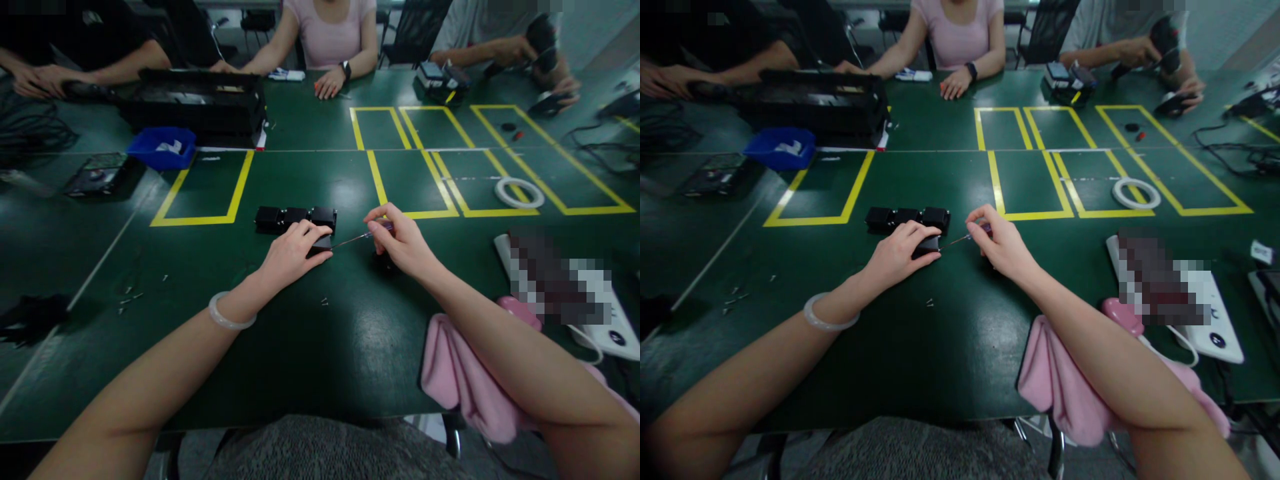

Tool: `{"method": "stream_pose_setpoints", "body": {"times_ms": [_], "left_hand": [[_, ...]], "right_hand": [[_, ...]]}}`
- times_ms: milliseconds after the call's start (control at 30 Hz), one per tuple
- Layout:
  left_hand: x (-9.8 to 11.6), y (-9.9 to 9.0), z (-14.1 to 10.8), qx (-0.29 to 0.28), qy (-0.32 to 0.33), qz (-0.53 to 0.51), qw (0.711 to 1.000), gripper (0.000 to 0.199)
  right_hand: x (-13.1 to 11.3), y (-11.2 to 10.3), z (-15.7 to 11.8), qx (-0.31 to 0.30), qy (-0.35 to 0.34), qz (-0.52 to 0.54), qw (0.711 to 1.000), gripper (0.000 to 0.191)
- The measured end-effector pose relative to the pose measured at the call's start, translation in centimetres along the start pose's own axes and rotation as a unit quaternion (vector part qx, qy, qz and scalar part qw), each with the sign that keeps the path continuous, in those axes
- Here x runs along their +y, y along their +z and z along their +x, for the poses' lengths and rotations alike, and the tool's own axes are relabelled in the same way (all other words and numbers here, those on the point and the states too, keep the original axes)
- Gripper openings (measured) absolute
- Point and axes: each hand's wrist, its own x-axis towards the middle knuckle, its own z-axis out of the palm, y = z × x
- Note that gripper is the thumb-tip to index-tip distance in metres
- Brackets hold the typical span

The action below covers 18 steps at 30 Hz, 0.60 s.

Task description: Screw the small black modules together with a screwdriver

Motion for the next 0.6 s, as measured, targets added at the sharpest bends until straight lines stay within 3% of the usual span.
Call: {"method": "stream_pose_setpoints", "body": {"times_ms": [133, 267, 600], "left_hand": [[0.04, -0.03, 0.00, -0.002, -0.002, 0.000, 1.000, 0.042], [0.00, 0.01, -0.01, 0.001, 0.000, -0.003, 1.000, 0.041], [0.07, -0.14, -0.03, -0.002, -0.004, -0.006, 1.000, 0.042]], "right_hand": [[-0.20, -0.05, 0.01, -0.003, 0.014, -0.035, 0.999, 0.023], [-0.24, 0.08, 0.05, -0.005, 0.003, -0.005, 1.000, 0.012], [-0.26, -0.08, 0.06, -0.006, 0.018, -0.037, 0.999, 0.018]]}}
